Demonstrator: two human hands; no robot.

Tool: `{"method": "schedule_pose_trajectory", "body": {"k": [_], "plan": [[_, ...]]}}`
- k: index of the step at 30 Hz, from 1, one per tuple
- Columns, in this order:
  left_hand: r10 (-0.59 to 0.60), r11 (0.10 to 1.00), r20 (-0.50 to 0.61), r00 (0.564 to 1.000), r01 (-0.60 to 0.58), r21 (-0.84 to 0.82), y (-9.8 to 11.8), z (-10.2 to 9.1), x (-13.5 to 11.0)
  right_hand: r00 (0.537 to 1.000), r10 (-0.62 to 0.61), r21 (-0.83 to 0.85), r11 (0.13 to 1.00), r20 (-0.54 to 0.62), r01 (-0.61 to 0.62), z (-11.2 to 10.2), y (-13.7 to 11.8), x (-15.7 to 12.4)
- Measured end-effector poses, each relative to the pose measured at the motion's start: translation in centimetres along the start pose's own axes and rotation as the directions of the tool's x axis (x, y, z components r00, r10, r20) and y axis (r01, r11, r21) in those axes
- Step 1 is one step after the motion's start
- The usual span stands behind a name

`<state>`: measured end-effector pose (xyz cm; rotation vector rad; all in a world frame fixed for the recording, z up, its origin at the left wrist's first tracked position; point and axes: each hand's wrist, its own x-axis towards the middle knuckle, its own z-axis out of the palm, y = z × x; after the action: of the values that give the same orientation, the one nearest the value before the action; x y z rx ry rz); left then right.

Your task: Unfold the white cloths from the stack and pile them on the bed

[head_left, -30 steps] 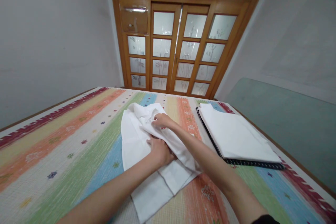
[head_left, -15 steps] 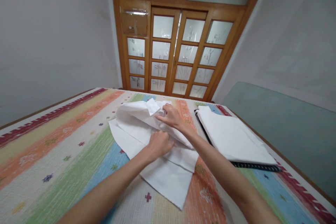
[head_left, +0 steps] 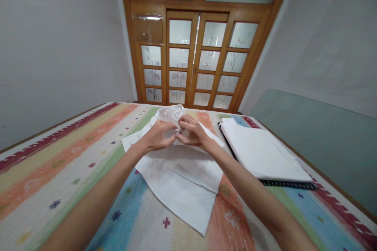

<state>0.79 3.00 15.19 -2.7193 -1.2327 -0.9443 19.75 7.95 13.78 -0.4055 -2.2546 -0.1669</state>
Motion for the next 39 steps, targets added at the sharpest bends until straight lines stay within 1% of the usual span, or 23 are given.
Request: {"method": "schedule_pose_trajectory", "body": {"k": [2,4,6,8,11,13,15,17,20,23,24,25,26,28,30,32,34,36,39], "plan": [[-0.05,0.997,0.007,0.999,0.05,-0.067,0.3,0.3,0.0,0.999,-0.023,0.049,0.998,-0.034,0.025,-0.6,0.4,-0.2],[-0.087,0.989,0.024,0.996,0.089,-0.114,0.5,0.6,0.1,0.996,0.016,0.059,0.998,-0.083,-0.011,-1.0,0.6,-0.4],[-0.123,0.982,0.03,0.992,0.126,-0.144,0.8,0.8,0.4,0.981,0.136,0.03,0.991,-0.142,-0.133,-1.1,0.5,-0.8],[-0.163,0.97,0.019,0.986,0.164,-0.179,1.0,1.0,0.7,0.948,0.285,0.028,0.958,-0.143,-0.284,-0.8,0.3,-1.1],[-0.201,0.955,0.043,0.979,0.205,-0.215,1.2,1.3,0.8,0.883,0.468,0.107,0.88,-0.025,-0.463,0.1,-0.3,-1.6],[-0.203,0.957,0.075,0.976,0.214,-0.196,1.3,1.7,0.6,0.818,0.574,0.174,0.802,0.04,-0.572,0.7,-0.7,-1.9],[-0.197,0.963,0.084,0.977,0.208,-0.171,1.3,2.3,0.3,0.748,0.659,0.213,0.722,0.079,-0.659,1.0,-0.9,-2.1],[-0.175,0.969,0.086,0.981,0.187,-0.163,1.3,3.0,0.0,0.697,0.708,0.212,0.668,0.117,-0.714,1.1,-0.8,-2.3],[-0.158,0.976,0.083,0.984,0.169,-0.14,1.3,4.0,-0.3,0.642,0.737,0.224,0.603,0.209,-0.766,1.2,-0.5,-2.7],[-0.205,0.975,0.059,0.977,0.209,-0.075,1.1,4.7,-0.3,0.587,0.748,0.385,0.466,0.31,-0.797,1.5,-0.2,-3.3],[-0.226,0.972,0.053,0.973,0.229,-0.047,1.0,4.8,-0.3,0.581,0.748,0.444,0.423,0.321,-0.79,1.7,-0.1,-3.5],[-0.245,0.969,0.053,0.968,0.246,-0.017,1.0,4.9,-0.3,0.585,0.746,0.49,0.398,0.318,-0.775,1.8,0.0,-3.7],[-0.261,0.965,0.054,0.964,0.261,0.012,0.9,5.1,-0.2,0.595,0.744,0.523,0.392,0.303,-0.757,1.9,0.0,-3.8],[-0.285,0.958,0.053,0.957,0.282,0.053,0.8,5.3,-0.2,0.623,0.736,0.558,0.409,0.266,-0.722,2.1,0.0,-4.0],[-0.298,0.954,0.039,0.954,0.297,0.044,0.8,5.5,-0.1,0.631,0.734,0.591,0.4,0.25,-0.7,2.1,-0.1,-4.0],[-0.307,0.951,0.011,0.952,0.307,-0.032,0.9,5.7,0.0,0.629,0.734,0.637,0.362,0.255,-0.68,1.9,-0.2,-3.9],[-0.313,0.938,-0.009,0.95,0.307,-0.159,1.1,5.7,0.1,0.636,0.73,0.674,0.341,0.25,-0.656,1.8,-0.3,-3.9],[-0.321,0.911,-0.021,0.947,0.303,-0.279,1.3,5.6,0.2,0.648,0.724,0.685,0.349,0.237,-0.64,1.8,-0.3,-3.9],[-0.365,0.869,-0.042,0.93,0.324,-0.373,1.6,5.6,0.1,0.666,0.711,0.688,0.368,0.225,-0.625,1.8,-0.3,-4.0]]}}
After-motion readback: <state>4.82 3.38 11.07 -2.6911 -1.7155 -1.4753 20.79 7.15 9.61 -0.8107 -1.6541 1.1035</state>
